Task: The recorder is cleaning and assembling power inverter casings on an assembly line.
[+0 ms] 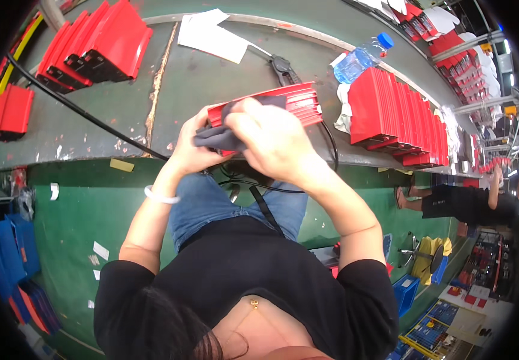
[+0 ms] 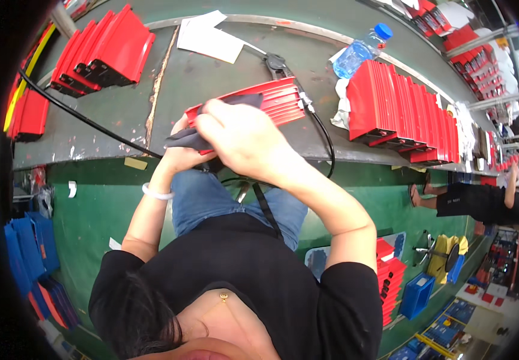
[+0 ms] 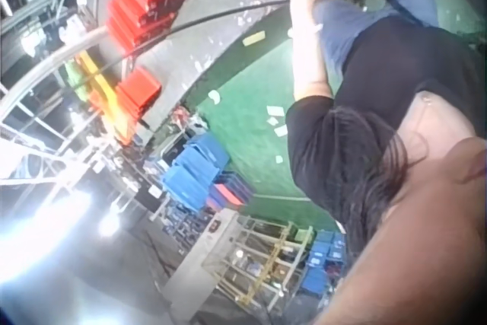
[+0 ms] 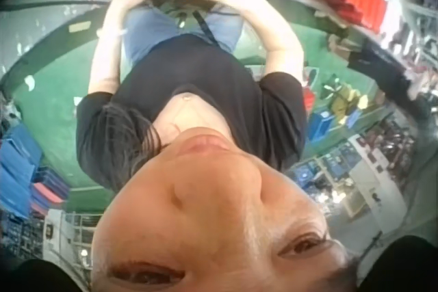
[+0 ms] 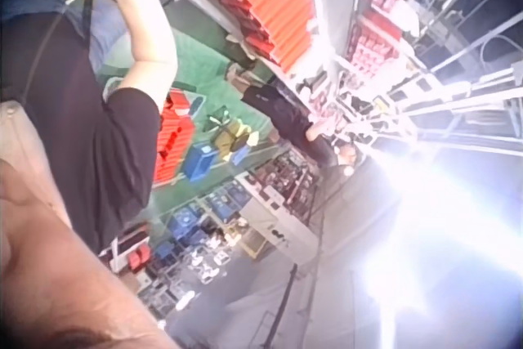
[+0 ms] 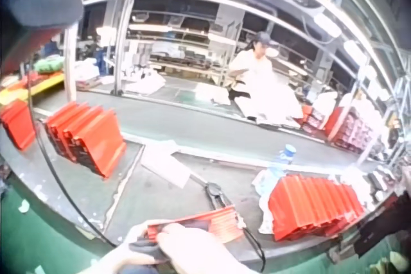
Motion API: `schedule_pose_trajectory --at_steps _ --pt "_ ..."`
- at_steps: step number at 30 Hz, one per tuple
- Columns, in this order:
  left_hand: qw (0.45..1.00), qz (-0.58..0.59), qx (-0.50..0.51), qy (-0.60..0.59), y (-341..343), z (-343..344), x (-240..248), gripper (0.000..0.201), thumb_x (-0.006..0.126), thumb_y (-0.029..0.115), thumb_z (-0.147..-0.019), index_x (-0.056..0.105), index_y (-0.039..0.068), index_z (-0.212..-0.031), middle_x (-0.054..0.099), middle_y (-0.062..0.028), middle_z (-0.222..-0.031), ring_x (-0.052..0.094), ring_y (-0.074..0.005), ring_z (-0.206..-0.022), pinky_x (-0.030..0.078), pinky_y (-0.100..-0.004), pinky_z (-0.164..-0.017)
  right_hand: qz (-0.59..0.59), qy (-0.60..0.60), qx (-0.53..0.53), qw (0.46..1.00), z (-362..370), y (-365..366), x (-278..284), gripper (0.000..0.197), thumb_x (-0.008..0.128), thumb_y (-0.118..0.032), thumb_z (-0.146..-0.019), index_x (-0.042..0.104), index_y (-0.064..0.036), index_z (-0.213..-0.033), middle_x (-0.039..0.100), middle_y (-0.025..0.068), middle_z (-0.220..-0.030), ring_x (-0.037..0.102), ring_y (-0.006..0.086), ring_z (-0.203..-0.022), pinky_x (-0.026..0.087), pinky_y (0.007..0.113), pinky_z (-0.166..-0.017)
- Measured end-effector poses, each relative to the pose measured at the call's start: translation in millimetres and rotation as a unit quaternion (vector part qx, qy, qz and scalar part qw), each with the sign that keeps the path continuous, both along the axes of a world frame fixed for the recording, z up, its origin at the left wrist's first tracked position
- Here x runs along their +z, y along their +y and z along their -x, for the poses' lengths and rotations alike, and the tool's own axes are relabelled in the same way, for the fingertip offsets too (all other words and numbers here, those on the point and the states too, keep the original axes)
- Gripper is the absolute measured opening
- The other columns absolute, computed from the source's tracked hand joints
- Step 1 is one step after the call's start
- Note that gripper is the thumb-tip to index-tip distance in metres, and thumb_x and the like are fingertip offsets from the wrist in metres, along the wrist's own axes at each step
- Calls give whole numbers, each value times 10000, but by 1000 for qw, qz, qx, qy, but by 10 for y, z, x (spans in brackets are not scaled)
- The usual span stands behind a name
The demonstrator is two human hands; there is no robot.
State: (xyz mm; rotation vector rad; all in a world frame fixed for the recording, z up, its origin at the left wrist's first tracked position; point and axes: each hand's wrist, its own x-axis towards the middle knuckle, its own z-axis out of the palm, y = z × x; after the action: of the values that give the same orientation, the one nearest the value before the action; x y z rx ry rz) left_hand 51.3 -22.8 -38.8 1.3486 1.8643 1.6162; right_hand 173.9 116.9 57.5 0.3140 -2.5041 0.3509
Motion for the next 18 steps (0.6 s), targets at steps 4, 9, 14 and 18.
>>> schedule_pose_trajectory --at_steps 4,9,14,18 --pt "996 -57 -5 -74 23 -51 -9 660 865 161 -624 568 20 -1196 645 -102 -1116 616 -182 -1053 467 -331 -953 -27 -8 -66 997 -263 416 42 364 577 42 -608 563 -44 -961 616 107 -958 610 289 -905 426 396 -836" --pt "996 -64 -2 -59 25 -51 25 651 864 167 -631 571 18 -1192 640 -100 -1123 611 -182 -1058 463 -329 -957 -76 8 -308 948 -486 1029 -29 288 554 68 -721 567 -3 -1000 600 140 -936 611 292 -865 472 386 -803" --pt "997 -65 -8 -52 22 -38 14 660 860 155 -636 565 10 -1209 630 -104 -1141 599 -182 -1079 451 -324 -972 440 123 -173 872 -534 1076 89 155 546 89 -866 565 24 -1005 637 62 -967 607 88 -909 473 234 -800" --pt "992 -71 -19 -103 21 -63 1 660 857 152 -631 567 2 -1205 630 -107 -1140 599 -187 -1083 444 -321 -977 298 75 -171 936 -410 852 120 236 643 75 -759 590 26 -983 640 80 -875 636 162 -835 502 285 -781"
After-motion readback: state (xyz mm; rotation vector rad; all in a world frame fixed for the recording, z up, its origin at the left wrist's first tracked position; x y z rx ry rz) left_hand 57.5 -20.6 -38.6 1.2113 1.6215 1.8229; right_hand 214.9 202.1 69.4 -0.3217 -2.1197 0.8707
